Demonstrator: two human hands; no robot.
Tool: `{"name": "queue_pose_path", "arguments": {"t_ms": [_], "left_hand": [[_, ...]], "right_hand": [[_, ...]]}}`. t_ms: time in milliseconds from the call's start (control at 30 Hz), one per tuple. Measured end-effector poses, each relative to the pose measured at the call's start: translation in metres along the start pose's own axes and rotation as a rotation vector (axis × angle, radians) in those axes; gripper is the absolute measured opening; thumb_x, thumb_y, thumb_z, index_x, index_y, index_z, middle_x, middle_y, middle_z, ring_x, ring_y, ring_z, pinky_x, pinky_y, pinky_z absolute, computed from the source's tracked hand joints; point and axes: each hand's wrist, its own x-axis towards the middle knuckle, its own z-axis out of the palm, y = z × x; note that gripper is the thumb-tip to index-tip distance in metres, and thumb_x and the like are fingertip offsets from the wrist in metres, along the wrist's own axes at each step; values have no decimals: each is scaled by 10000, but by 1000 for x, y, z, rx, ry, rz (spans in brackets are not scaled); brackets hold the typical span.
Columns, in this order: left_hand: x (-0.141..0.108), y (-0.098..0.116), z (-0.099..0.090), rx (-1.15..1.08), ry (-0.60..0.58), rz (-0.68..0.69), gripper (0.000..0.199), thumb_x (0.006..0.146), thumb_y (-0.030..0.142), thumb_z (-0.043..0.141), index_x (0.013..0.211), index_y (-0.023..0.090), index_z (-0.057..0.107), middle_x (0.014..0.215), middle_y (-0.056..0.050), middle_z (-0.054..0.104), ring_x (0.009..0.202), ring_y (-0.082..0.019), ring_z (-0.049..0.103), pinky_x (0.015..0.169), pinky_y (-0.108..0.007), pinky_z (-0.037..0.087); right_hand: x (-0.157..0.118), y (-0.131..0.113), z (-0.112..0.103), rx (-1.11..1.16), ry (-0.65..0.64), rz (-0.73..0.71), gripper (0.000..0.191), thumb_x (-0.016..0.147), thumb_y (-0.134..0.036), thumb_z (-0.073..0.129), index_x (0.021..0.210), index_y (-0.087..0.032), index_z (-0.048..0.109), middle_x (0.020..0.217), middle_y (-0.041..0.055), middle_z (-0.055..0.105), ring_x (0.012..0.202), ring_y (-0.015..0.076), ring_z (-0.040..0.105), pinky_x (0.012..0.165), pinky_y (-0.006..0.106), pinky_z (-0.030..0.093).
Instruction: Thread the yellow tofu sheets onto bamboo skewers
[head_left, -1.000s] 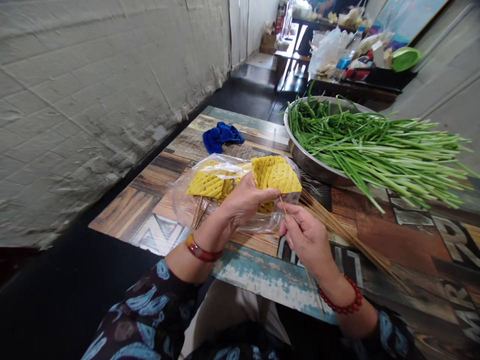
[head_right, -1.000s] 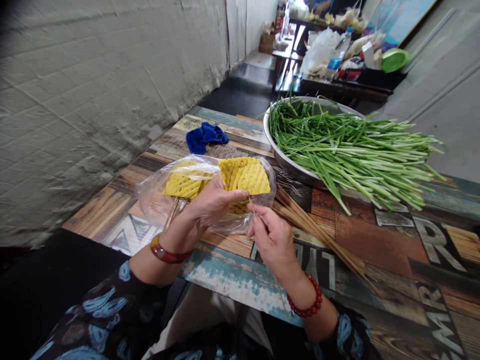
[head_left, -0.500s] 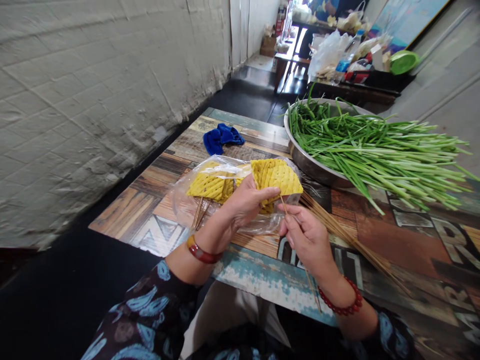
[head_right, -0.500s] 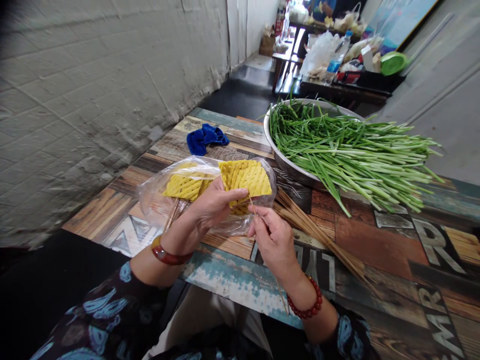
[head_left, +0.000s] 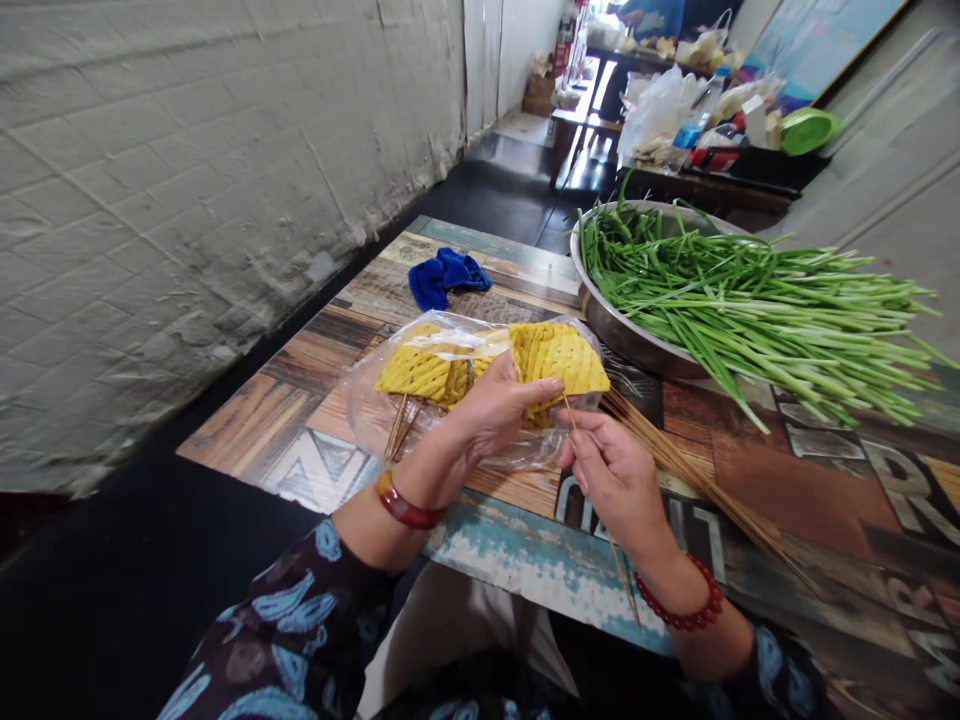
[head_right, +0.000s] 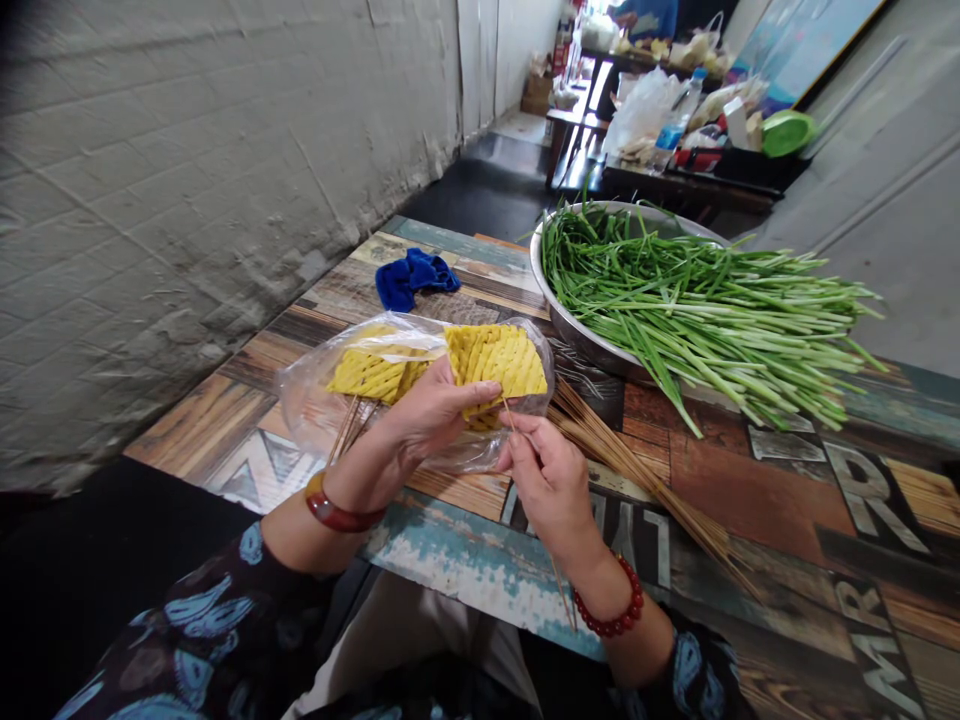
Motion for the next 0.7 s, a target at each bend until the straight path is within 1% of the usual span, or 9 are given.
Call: {"name": "queue_pose_path", "arguments": {"t_ms": [267,467,600,700], "left_hand": [[1,-4,-2,11,-29,-7,358,635,255,825,948,132,702,828,-61,717,795,-186,671,790,-308,502],[1,-5,0,7,-34,-9,329,643,232,812,936,130,704,802,-43,713,737,-161,652,774,-298,502],[-1,-3,3,-2,-4,-23,346,626,223,811,942,134,700,822,-48,720,786,-187,671,792,-311,505],[-2,-3,3,7,-7,-17,355,624,220,812,949,135,697,841,-55,722,801,-194,674,797,-316,506]], "right_hand": [[1,1,0,4,6,3,290,959,-376,528,1117,-173,663,690,13,661,504,119,526,487,248,425],[2,3,1,9,9,4,284,960,-393,532,1099,-177,654,692,13,665,503,118,526,465,238,404],[2,1,1,16,15,7,283,957,-398,535,1086,-174,651,680,13,663,502,119,529,463,237,404],[3,-1,2,34,14,12,279,954,-399,540,1070,-170,648,675,11,662,492,114,517,461,237,399]]}}
